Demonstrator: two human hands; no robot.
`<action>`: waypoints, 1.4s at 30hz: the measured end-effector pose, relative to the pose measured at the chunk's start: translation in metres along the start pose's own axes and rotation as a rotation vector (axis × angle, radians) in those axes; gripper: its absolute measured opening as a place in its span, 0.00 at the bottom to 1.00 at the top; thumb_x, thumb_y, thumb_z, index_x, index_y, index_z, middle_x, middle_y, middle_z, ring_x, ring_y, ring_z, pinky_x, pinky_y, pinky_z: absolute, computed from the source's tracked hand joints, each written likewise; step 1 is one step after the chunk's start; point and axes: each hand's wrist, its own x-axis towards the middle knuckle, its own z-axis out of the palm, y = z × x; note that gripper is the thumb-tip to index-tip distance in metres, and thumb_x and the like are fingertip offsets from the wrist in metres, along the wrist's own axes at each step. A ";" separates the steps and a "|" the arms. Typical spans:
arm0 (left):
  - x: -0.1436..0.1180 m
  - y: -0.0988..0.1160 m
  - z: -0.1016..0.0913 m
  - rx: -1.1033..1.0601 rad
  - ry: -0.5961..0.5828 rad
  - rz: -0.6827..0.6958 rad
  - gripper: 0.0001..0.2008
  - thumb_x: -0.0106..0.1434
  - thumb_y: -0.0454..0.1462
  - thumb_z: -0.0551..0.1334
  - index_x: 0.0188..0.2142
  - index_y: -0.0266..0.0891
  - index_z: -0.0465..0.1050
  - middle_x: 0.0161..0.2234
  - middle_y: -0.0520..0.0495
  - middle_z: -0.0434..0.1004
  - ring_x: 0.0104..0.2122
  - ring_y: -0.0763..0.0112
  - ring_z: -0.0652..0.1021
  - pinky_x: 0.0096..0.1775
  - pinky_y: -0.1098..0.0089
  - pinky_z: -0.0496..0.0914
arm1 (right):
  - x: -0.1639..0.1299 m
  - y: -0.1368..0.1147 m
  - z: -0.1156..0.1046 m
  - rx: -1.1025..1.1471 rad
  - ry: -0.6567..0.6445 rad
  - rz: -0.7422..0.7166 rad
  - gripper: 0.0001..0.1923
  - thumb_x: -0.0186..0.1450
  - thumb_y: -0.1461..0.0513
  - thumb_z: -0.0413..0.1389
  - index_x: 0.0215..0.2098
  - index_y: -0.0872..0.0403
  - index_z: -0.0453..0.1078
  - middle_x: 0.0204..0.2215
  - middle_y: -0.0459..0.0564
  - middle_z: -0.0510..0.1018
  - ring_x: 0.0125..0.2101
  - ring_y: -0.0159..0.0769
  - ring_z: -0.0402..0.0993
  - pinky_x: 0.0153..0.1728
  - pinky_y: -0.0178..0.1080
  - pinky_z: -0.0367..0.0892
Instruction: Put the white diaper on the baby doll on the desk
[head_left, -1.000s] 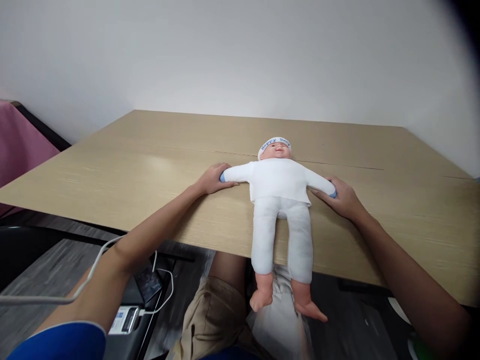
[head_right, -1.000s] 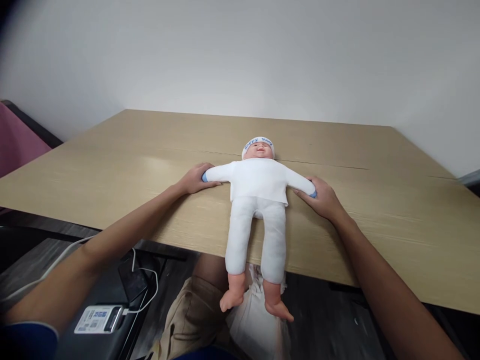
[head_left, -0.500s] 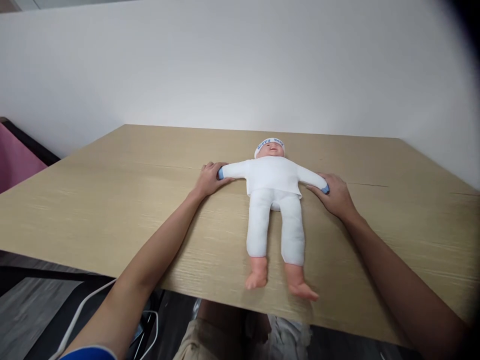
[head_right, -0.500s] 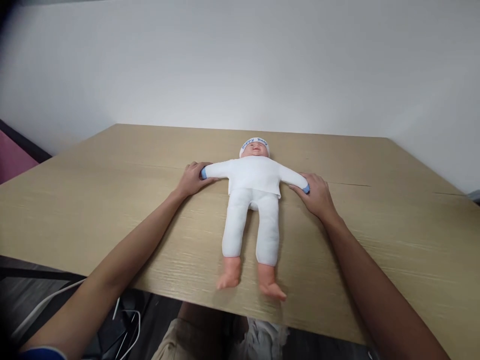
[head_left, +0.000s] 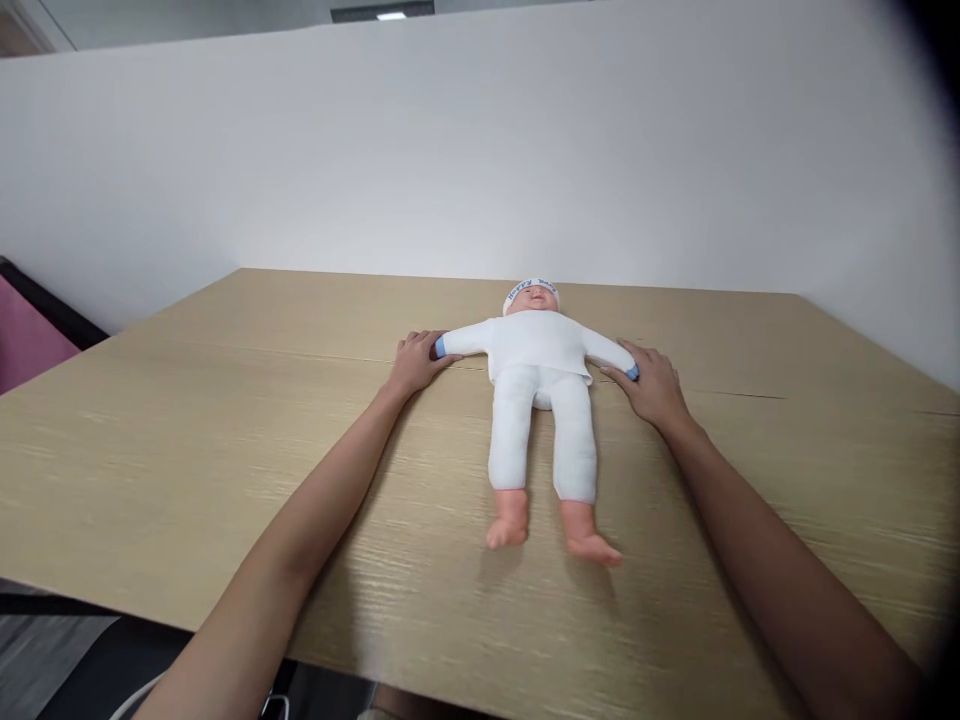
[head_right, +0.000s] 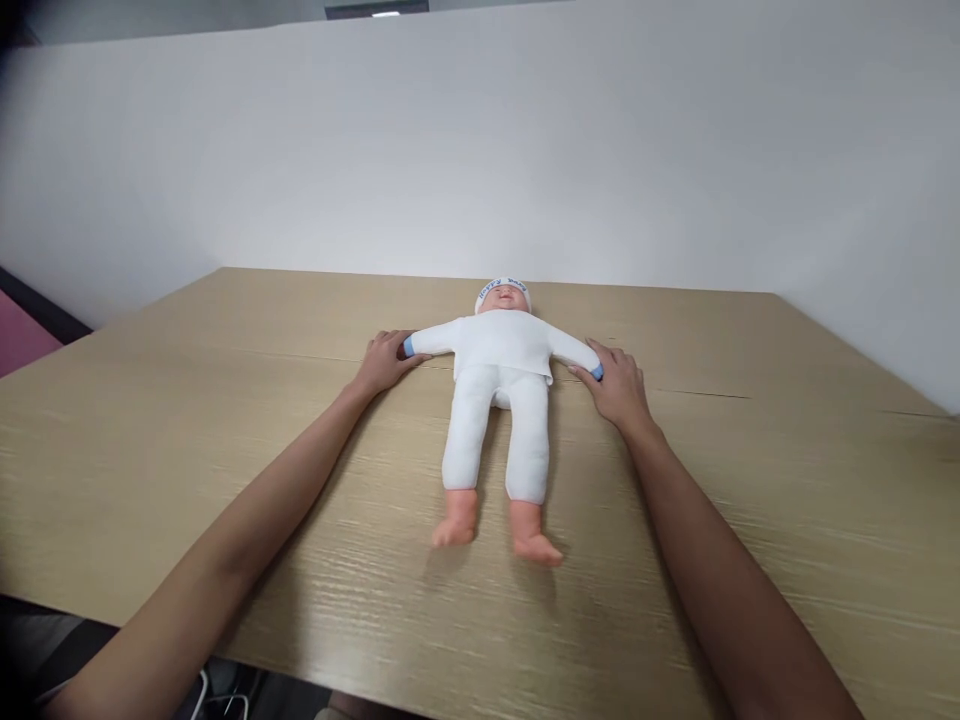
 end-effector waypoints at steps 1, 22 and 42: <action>0.000 0.000 0.000 -0.006 0.003 -0.004 0.32 0.72 0.61 0.62 0.64 0.46 0.77 0.56 0.37 0.82 0.57 0.41 0.74 0.59 0.48 0.65 | 0.000 0.000 0.001 -0.009 0.001 0.023 0.39 0.75 0.38 0.51 0.74 0.52 0.68 0.61 0.67 0.78 0.57 0.64 0.72 0.58 0.61 0.68; -0.025 -0.012 -0.014 -0.256 0.100 -0.196 0.27 0.75 0.54 0.53 0.49 0.40 0.84 0.48 0.40 0.88 0.48 0.55 0.80 0.54 0.57 0.73 | -0.037 0.014 -0.006 -0.038 0.167 0.208 0.32 0.74 0.43 0.52 0.57 0.58 0.81 0.51 0.69 0.82 0.51 0.62 0.74 0.54 0.60 0.69; -0.024 -0.009 -0.011 -0.068 0.158 -0.275 0.17 0.74 0.48 0.59 0.46 0.43 0.85 0.43 0.42 0.88 0.46 0.52 0.81 0.57 0.55 0.67 | -0.029 0.021 -0.003 0.019 0.209 0.225 0.22 0.72 0.57 0.52 0.50 0.59 0.84 0.46 0.66 0.87 0.49 0.54 0.78 0.56 0.54 0.68</action>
